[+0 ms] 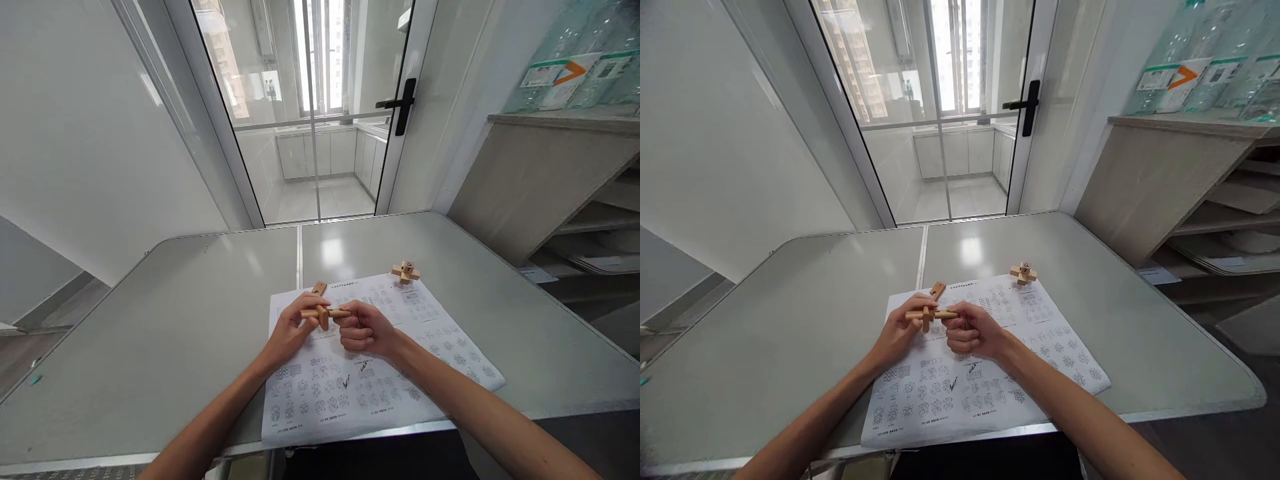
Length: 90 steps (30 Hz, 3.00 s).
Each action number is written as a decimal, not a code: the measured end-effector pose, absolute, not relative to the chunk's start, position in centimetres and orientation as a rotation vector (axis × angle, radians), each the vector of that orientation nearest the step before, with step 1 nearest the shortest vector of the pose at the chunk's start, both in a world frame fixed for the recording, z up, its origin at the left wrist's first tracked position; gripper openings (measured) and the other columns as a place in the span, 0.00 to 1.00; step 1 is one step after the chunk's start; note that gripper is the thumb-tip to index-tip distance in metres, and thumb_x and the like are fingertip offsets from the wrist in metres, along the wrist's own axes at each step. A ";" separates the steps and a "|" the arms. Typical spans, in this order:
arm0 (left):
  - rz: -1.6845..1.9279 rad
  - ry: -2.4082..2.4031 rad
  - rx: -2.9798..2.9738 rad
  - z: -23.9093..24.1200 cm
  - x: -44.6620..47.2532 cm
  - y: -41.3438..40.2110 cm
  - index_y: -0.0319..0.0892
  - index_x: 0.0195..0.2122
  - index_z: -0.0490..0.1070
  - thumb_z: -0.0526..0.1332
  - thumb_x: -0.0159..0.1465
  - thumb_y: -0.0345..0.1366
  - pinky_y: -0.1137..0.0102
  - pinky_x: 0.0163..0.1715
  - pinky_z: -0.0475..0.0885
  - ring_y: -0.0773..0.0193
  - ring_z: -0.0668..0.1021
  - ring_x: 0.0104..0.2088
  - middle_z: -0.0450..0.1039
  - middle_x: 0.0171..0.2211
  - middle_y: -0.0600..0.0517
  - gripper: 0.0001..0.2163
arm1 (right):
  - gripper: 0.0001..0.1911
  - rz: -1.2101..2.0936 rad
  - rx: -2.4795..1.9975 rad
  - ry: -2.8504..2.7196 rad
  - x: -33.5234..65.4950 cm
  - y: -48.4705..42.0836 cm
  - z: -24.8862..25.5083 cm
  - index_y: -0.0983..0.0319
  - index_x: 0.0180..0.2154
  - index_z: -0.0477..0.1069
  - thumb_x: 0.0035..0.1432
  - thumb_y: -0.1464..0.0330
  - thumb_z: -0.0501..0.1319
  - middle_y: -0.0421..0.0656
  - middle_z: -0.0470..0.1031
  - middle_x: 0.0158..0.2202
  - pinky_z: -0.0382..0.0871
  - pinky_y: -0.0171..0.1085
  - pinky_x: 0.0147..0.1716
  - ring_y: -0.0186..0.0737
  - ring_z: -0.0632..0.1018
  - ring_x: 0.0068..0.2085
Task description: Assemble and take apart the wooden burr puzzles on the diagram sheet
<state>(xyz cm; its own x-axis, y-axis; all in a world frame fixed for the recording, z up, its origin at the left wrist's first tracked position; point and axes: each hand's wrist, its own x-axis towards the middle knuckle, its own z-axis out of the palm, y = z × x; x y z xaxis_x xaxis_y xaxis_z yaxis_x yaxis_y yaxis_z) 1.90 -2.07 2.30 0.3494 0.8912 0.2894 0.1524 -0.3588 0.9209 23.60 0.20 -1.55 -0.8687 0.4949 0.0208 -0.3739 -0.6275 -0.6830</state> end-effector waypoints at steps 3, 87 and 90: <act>1.192 0.976 1.320 1.8 2.2 -1.5 0.39 0.38 0.79 0.62 0.67 0.65 0.68 0.34 0.69 0.65 0.70 0.30 0.74 0.33 0.49 0.29 | 0.28 2.388 -0.251 -0.961 23.3 -0.1 -0.9 0.57 0.25 0.55 0.68 0.47 0.63 0.27 0.48 0.14 0.44 0.31 0.15 0.27 0.48 0.15; 1.065 1.084 1.577 1.4 2.8 -2.9 0.47 0.47 0.65 0.58 0.74 0.53 0.68 0.37 0.67 0.61 0.75 0.32 0.76 0.34 0.54 0.14 | 0.34 1.383 -0.778 -1.581 21.8 -1.2 -0.9 0.57 0.58 0.71 0.53 0.56 0.78 0.48 0.81 0.53 0.75 0.54 0.61 0.51 0.82 0.56; 1.069 1.113 1.557 1.2 2.9 -3.0 0.46 0.45 0.65 0.58 0.74 0.53 0.67 0.35 0.66 0.61 0.73 0.31 0.74 0.34 0.54 0.15 | 0.38 1.350 -0.823 -1.613 21.8 -1.4 -0.9 0.55 0.60 0.70 0.51 0.55 0.79 0.48 0.78 0.57 0.75 0.53 0.61 0.51 0.80 0.58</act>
